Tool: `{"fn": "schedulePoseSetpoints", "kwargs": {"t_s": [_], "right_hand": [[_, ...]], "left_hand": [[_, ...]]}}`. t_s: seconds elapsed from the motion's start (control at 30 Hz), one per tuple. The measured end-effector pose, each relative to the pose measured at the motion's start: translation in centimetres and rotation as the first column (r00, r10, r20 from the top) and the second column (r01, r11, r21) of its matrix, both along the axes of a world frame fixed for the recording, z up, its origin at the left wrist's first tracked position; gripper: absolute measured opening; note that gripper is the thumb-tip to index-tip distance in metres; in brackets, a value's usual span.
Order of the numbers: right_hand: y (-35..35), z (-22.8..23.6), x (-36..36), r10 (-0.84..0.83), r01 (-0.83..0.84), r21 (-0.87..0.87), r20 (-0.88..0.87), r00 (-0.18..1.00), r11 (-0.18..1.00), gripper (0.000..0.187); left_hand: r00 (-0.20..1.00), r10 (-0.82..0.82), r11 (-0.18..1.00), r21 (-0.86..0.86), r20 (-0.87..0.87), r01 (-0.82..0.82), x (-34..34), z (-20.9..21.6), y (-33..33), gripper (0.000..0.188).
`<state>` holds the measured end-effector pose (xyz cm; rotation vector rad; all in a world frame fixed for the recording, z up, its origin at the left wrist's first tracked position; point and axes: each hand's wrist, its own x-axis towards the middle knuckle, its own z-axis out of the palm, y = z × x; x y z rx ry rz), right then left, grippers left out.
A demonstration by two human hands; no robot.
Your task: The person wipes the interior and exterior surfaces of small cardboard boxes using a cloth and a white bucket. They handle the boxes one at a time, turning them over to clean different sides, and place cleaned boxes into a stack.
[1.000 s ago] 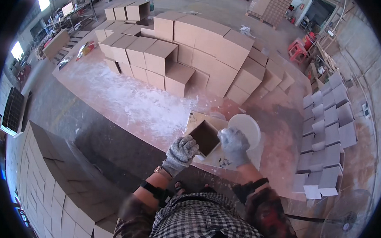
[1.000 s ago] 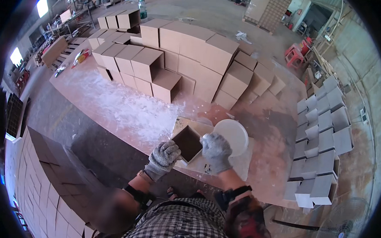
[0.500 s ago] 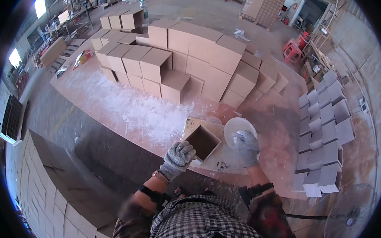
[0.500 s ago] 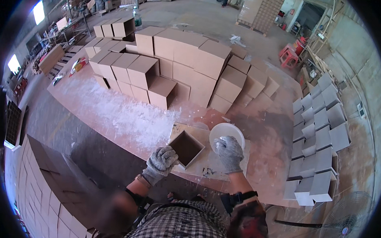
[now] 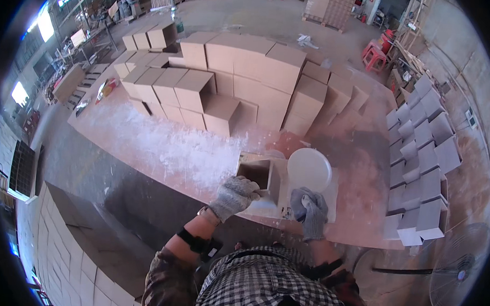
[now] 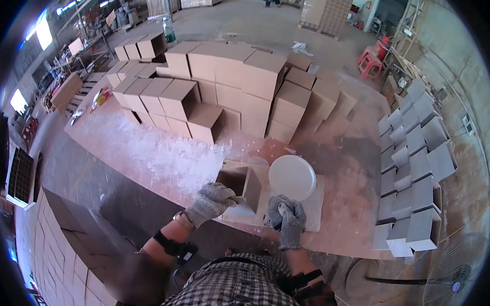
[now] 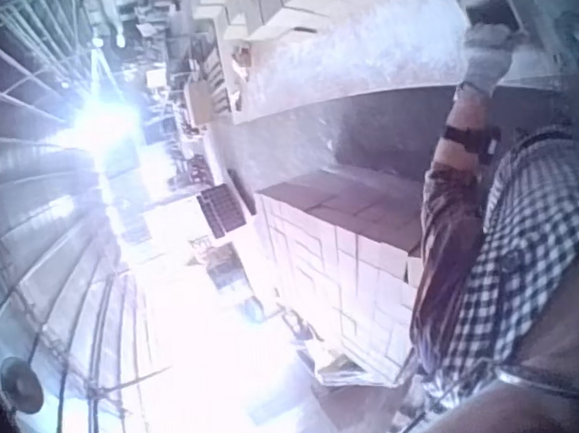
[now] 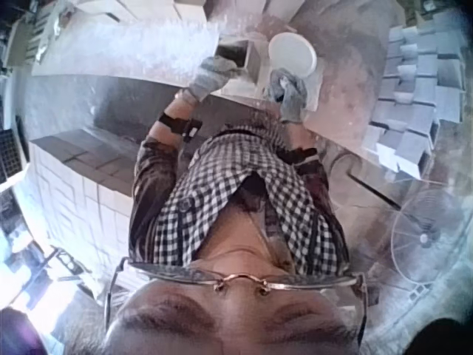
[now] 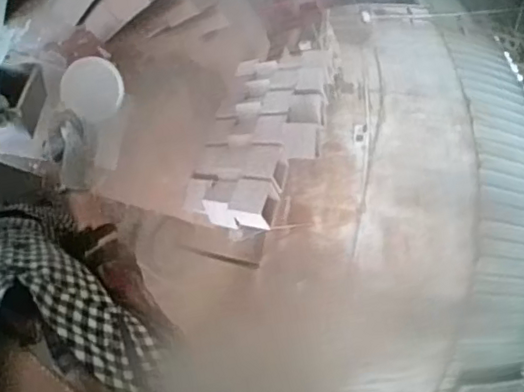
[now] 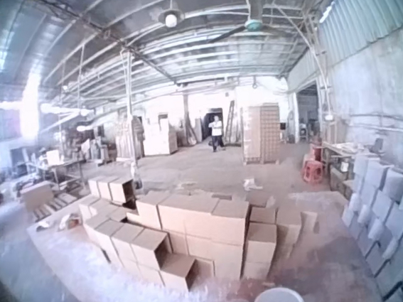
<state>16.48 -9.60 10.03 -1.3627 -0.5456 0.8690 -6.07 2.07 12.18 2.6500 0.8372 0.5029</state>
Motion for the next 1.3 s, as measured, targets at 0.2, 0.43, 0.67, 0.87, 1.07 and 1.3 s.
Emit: {"fn": "schedulePoseSetpoints", "kwargs": {"t_s": [0.2, 0.43, 0.67, 0.87, 1.07, 1.3], "right_hand": [[1.3, 4.9, -3.5, -0.058, 0.058, 0.260, -0.007, 0.998, 0.964, 0.023], [3.8, 3.6, -6.0, -0.012, -0.044, 0.241, 0.227, 0.974, 0.970, 0.018], [2.7, 10.1, -9.0, 0.241, -0.242, 0.367, 0.048, 0.969, 0.898, 0.025], [2.7, 11.3, -4.3, -0.088, 0.186, 0.432, -0.236, 0.968, 0.882, 0.026], [1.6, 10.5, -6.4, -0.034, 0.082, 0.438, -0.116, 0.993, 0.895, 0.028], [0.7, 11.7, -10.6, 0.072, -0.074, 0.376, 0.019, 0.997, 0.924, 0.039]], "left_hand": [[0.888, 0.281, 0.780, -0.626, 0.363, 0.009, -0.7, 0.8, -1.2, 0.022], [0.936, 0.181, 0.975, 0.070, 0.302, -0.211, 1.3, 2.5, -4.3, 0.016], [0.929, 0.259, 0.863, 0.367, 0.264, -0.346, 1.6, 2.2, -5.5, 0.019], [0.840, 0.325, 0.914, 0.085, 0.434, -0.398, 0.6, 2.6, -5.2, 0.019], [0.786, 0.349, 0.917, -0.014, 0.510, -0.398, 0.6, 3.4, -6.6, 0.019], [0.808, 0.226, 0.913, 0.171, 0.545, -0.371, 1.1, 3.6, -7.3, 0.026]]}}
